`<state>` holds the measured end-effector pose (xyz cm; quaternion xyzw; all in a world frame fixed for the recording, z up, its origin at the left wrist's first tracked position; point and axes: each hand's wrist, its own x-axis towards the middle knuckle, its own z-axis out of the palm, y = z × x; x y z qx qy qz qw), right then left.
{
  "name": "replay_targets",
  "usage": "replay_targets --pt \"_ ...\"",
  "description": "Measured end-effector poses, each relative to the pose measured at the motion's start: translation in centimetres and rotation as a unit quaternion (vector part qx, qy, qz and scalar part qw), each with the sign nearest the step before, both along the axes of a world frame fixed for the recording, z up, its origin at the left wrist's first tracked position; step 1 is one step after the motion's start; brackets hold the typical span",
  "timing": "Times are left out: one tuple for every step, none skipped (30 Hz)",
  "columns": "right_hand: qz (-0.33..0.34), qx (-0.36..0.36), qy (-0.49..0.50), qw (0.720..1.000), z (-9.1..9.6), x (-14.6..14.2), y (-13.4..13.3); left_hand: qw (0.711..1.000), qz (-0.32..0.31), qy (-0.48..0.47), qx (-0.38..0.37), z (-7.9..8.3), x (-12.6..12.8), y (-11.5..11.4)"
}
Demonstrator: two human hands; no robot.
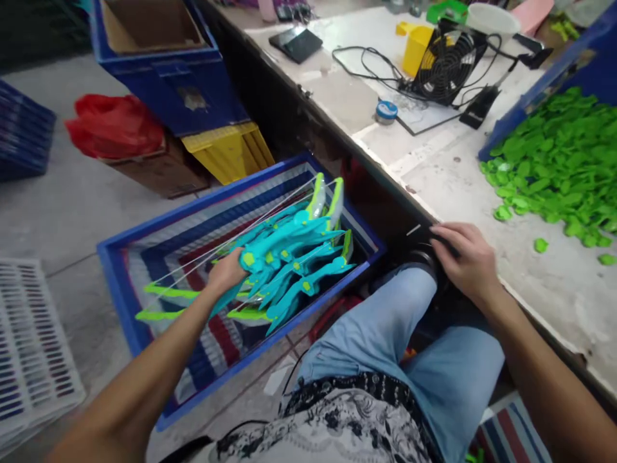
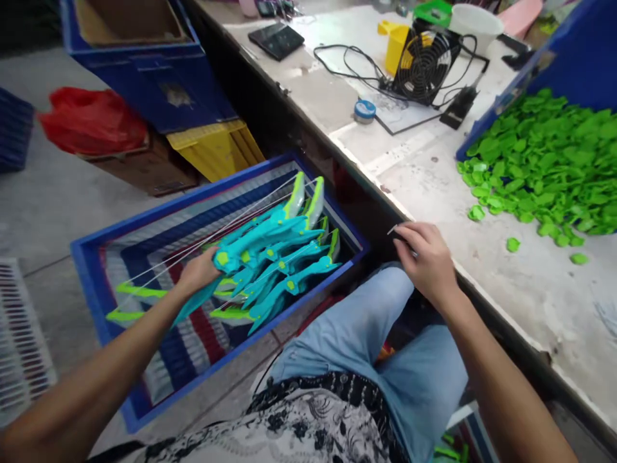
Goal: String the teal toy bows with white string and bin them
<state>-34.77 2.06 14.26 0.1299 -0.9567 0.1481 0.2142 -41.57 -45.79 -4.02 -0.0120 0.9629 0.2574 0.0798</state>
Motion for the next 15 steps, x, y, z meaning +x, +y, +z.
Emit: replay_targets --pt "0.028 0.028 -0.020 0.999 -0.8 -3.4 -0.8 1.000 0.025 -0.007 -0.013 -1.4 -1.0 -0.7" --pt "0.047 0.057 -0.037 0.997 -1.6 -6.6 -1.4 0.998 0.046 -0.030 -0.035 -2.5 -2.1 -1.2" --pt "0.060 0.084 -0.053 0.993 -2.4 -9.7 -1.8 0.995 0.062 -0.060 -0.059 -3.4 -3.1 -1.4" --pt "0.070 0.109 -0.066 0.989 -3.2 -12.5 -2.0 0.990 0.075 -0.091 -0.081 -4.2 -4.3 -1.5" --pt "0.076 0.130 -0.078 0.985 -4.0 -15.0 -2.1 0.985 0.082 -0.119 -0.099 -4.9 -5.4 -1.6" --pt "0.081 0.150 -0.090 0.981 -4.6 -17.2 -2.2 0.979 0.084 -0.145 -0.113 -5.6 -6.6 -1.6" --pt "0.085 0.169 -0.101 0.977 -5.2 -18.8 -2.2 0.975 0.083 -0.164 -0.122 -6.3 -7.7 -1.7" --pt "0.086 0.186 -0.111 0.972 -5.6 -20.1 -2.1 0.973 0.078 -0.178 -0.125 -7.2 -8.7 -1.8" --pt "0.085 0.204 -0.119 0.968 -5.9 -20.9 -2.1 0.970 0.075 -0.191 -0.127 -8.1 -9.7 -2.0" --pt "0.082 0.223 -0.124 0.963 -6.1 -21.3 -2.0 0.968 0.072 -0.203 -0.132 -9.1 -10.5 -2.2" --pt "0.078 0.241 -0.126 0.959 -6.2 -21.5 -2.0 0.965 0.070 -0.214 -0.136 -10.2 -11.2 -2.3" --pt "0.073 0.258 -0.124 0.955 -6.2 -21.5 -2.0 0.963 0.070 -0.222 -0.138 -11.4 -11.9 -2.5" --pt "0.070 0.272 -0.119 0.952 -6.2 -21.3 -2.0 0.961 0.070 -0.228 -0.138 -12.5 -12.4 -2.7" --pt "0.070 0.281 -0.112 0.951 -6.1 -21.2 -2.0 0.960 0.070 -0.233 -0.138 -13.6 -12.8 -2.9" --pt "0.073 0.286 -0.102 0.950 -6.1 -21.1 -2.0 0.959 0.070 -0.238 -0.135 -14.6 -13.1 -3.1"
